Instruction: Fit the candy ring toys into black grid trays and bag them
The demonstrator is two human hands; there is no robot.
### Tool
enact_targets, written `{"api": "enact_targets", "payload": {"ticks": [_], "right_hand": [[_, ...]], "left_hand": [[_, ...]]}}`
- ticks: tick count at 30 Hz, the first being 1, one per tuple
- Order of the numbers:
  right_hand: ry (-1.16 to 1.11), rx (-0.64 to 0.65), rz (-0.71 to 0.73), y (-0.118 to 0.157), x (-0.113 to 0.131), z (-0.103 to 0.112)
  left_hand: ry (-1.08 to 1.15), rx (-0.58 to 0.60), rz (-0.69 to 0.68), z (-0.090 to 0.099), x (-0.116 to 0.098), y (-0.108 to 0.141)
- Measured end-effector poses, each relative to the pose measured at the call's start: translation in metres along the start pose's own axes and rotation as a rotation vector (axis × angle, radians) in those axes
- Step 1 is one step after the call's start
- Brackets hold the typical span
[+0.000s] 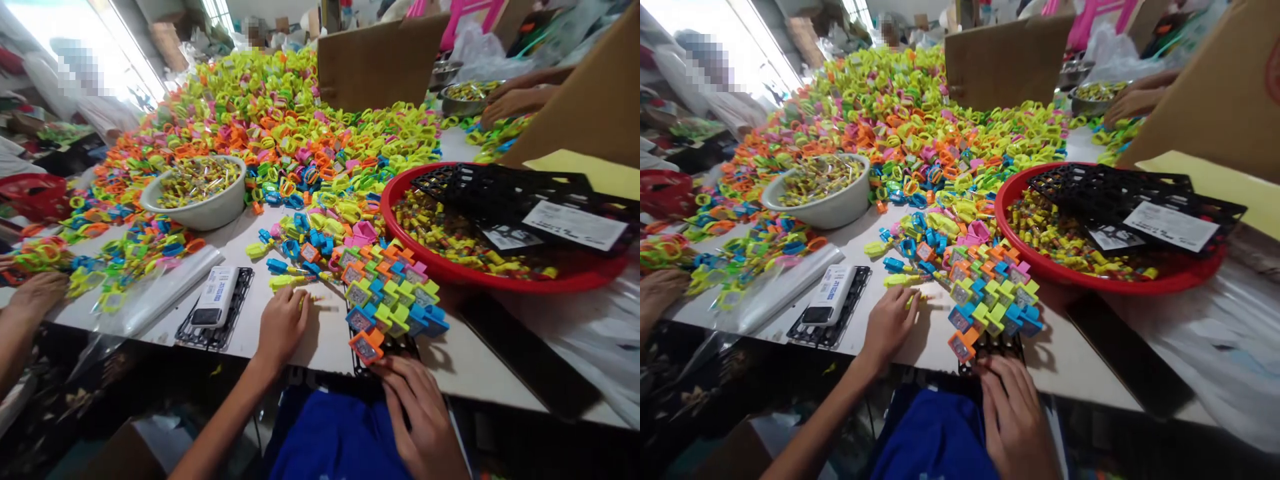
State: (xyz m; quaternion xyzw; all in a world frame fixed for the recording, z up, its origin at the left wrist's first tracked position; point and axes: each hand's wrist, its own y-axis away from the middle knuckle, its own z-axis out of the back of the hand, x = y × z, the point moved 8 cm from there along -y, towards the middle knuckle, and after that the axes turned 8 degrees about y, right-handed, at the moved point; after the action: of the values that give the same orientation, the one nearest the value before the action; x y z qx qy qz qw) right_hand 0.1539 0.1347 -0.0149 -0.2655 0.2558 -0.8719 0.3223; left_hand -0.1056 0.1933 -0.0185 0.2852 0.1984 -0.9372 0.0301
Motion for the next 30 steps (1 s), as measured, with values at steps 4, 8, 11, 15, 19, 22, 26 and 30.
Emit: {"api": "enact_targets", "payload": {"ticks": [4,8,11,15,19,22,26,30], "right_hand": [[-0.252,0.124,0.018,-0.007,0.045,-0.001],[-0.337,0.243,-0.076,-0.037,0.079,-0.041],[-0.107,0.306,-0.15,-0.074,0.084,-0.086],[0.187,0.416,-0.309,-0.117,0.063,-0.13],[0.279,0.52,-0.399,-0.131,0.049,-0.138],[0.234,0.566,-0.426,-0.127,0.05,-0.134],[-0.007,0.493,-0.475,-0.109,0.059,-0.118],[-0.138,0.286,-0.409,-0.064,0.073,-0.07]], "left_hand": [[0.034,-0.016,0.073,0.016,0.003,0.051],[0.173,-0.058,0.15,0.027,0.013,0.086],[0.311,-0.113,0.2,0.035,0.027,0.104],[0.433,-0.227,0.293,0.047,0.047,0.125],[0.648,-0.368,0.437,0.052,0.054,0.141],[0.887,-0.409,0.536,0.04,0.05,0.144],[0.979,-0.442,0.57,0.027,0.041,0.142],[0.986,-0.462,0.559,0.025,0.03,0.14]]}}
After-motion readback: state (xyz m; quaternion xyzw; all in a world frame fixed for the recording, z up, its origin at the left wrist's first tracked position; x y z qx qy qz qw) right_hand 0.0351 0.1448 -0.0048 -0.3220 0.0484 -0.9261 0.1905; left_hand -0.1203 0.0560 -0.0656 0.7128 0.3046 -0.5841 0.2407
